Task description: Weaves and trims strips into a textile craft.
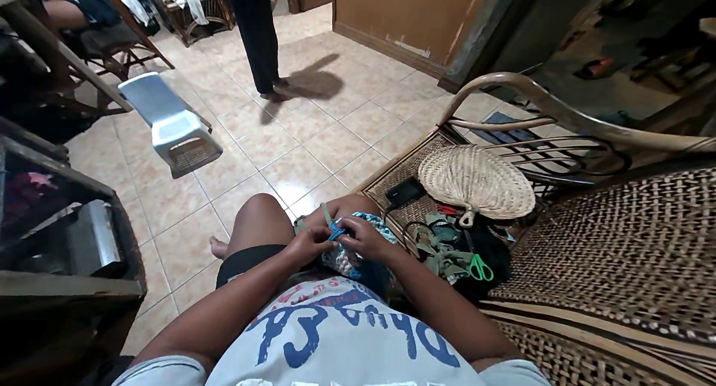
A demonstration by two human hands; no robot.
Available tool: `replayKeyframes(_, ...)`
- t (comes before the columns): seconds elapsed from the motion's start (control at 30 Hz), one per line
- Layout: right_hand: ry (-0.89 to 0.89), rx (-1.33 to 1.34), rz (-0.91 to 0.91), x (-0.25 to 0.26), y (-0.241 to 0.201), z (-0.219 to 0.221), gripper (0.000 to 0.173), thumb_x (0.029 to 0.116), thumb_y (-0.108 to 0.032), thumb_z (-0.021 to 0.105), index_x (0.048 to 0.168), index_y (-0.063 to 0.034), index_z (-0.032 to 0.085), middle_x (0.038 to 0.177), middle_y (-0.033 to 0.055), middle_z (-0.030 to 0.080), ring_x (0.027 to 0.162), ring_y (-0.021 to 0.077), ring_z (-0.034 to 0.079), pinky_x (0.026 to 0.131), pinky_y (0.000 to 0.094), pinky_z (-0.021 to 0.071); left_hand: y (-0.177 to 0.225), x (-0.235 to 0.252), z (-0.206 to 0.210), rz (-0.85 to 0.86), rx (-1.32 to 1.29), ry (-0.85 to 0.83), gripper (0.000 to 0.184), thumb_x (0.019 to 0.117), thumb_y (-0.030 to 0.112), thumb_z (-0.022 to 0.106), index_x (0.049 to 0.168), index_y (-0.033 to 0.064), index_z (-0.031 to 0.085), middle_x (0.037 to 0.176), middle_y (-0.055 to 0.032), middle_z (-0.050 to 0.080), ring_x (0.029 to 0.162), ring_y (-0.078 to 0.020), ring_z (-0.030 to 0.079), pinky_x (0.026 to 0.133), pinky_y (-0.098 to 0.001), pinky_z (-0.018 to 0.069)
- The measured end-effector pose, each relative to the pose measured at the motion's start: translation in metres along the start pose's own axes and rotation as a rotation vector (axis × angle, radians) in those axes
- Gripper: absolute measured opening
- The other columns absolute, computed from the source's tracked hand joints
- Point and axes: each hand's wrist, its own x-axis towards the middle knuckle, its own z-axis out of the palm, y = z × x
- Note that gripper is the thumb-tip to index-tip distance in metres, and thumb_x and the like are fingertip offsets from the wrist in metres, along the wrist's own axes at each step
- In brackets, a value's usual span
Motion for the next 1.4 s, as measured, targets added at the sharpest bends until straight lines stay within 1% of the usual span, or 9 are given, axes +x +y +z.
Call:
replayKeyframes(0.2, 0.007, -0.016, 0.009, 0.001, 0.001, 0.002, 0.024, 0.0980, -0.012, 0.056, 0.108, 0.0075, 0.068, 0.105, 0.0207, 0.066, 0.099, 0.0252, 0.064, 0.090, 0.0374, 0.0511, -0.001, -0.001, 0.007, -0.017, -0.039, 0.036, 0.016, 0.0986, 0.011, 0.065, 0.107, -0.0025, 0.066, 0.094, -0.0031, 0.067, 0.085, -0.0047, 0.063, 0.083, -0.0254, 0.0536)
replayKeyframes(0.37, 0.006, -0.001, -0.024, 0.004, 0.009, -0.005, 0.028, 0.1025, -0.016, 0.056, 0.113, 0.0046, 0.071, 0.111, 0.0194, 0.067, 0.108, 0.0251, 0.062, 0.099, 0.0382, 0.0490, -0.002, 0.001, 0.014, -0.052, -0.087, 0.111, 0.016, 0.0998, 0.011, 0.061, 0.107, -0.0027, 0.065, 0.094, -0.0052, 0.066, 0.084, -0.0080, 0.063, 0.081, -0.0282, 0.0534)
replayKeyframes(0.57, 0.021, -0.065, 0.076, 0.005, -0.001, -0.004, 0.033, 0.1058, -0.016, 0.051, 0.129, -0.0027, 0.070, 0.119, 0.0212, 0.064, 0.112, 0.0297, 0.061, 0.102, 0.0415, 0.0482, -0.007, 0.003, 0.014, -0.082, -0.169, 0.121, 0.018, 0.1009, 0.011, 0.060, 0.111, -0.0031, 0.064, 0.097, -0.0070, 0.066, 0.086, -0.0106, 0.064, 0.082, -0.0305, 0.0545)
replayKeyframes(0.67, 0.170, 0.035, 0.070, 0.006, 0.004, 0.002, 0.027, 0.1004, -0.013, 0.061, 0.122, -0.0004, 0.072, 0.114, 0.0160, 0.070, 0.104, 0.0207, 0.067, 0.096, 0.0353, 0.0540, -0.007, 0.002, 0.014, -0.092, -0.233, 0.109, 0.017, 0.1011, 0.010, 0.058, 0.111, -0.0023, 0.064, 0.095, -0.0062, 0.066, 0.085, -0.0110, 0.065, 0.081, -0.0309, 0.0553)
replayKeyframes(0.77, 0.261, 0.123, 0.138, 0.006, 0.001, 0.008, 0.019, 0.0949, -0.015, 0.070, 0.107, 0.0002, 0.071, 0.098, 0.0103, 0.072, 0.086, 0.0131, 0.068, 0.084, 0.0320, 0.0563, -0.005, 0.001, 0.015, -0.086, -0.266, 0.071, 0.018, 0.1020, 0.011, 0.058, 0.113, -0.0022, 0.062, 0.097, -0.0056, 0.067, 0.087, -0.0106, 0.066, 0.083, -0.0305, 0.0563)
replayKeyframes(0.87, 0.242, 0.094, 0.153, 0.002, -0.002, 0.009, 0.021, 0.0965, -0.018, 0.069, 0.105, 0.0007, 0.072, 0.096, 0.0102, 0.072, 0.087, 0.0115, 0.068, 0.085, 0.0299, 0.0549, -0.005, -0.001, 0.017, -0.064, -0.262, 0.066, 0.021, 0.1014, 0.011, 0.061, 0.116, -0.0034, 0.063, 0.098, -0.0065, 0.069, 0.088, -0.0104, 0.068, 0.085, -0.0310, 0.0569)
replayKeyframes(1.0, 0.241, 0.034, 0.131, 0.001, -0.001, 0.007, 0.022, 0.0969, -0.018, 0.067, 0.103, 0.0028, 0.073, 0.103, 0.0157, 0.069, 0.094, 0.0206, 0.065, 0.089, 0.0361, 0.0531, -0.002, -0.003, 0.019, -0.050, -0.191, 0.092, 0.023, 0.1022, 0.013, 0.060, 0.117, -0.0046, 0.061, 0.101, -0.0083, 0.067, 0.090, -0.0106, 0.066, 0.086, -0.0310, 0.0559)
replayKeyframes(1.13, 0.118, 0.012, 0.209, -0.001, -0.015, 0.002, 0.026, 0.1027, -0.019, 0.059, 0.110, 0.0027, 0.070, 0.103, 0.0149, 0.071, 0.096, 0.0195, 0.067, 0.092, 0.0369, 0.0525, -0.001, -0.003, 0.022, -0.013, -0.151, 0.144, 0.022, 0.1022, 0.009, 0.059, 0.118, -0.0056, 0.061, 0.104, -0.0094, 0.067, 0.091, -0.0094, 0.066, 0.087, -0.0292, 0.0557)
replayKeyframes(1.4, 0.081, -0.108, 0.204, -0.009, -0.024, -0.001, 0.026, 0.0989, -0.018, 0.064, 0.116, 0.0009, 0.072, 0.115, 0.0171, 0.071, 0.116, 0.0313, 0.063, 0.106, 0.0474, 0.0453, -0.010, -0.004, 0.022, 0.126, -0.090, 0.204, 0.023, 0.0999, 0.008, 0.061, 0.117, -0.0068, 0.063, 0.107, -0.0110, 0.068, 0.095, -0.0092, 0.067, 0.089, -0.0279, 0.0559)
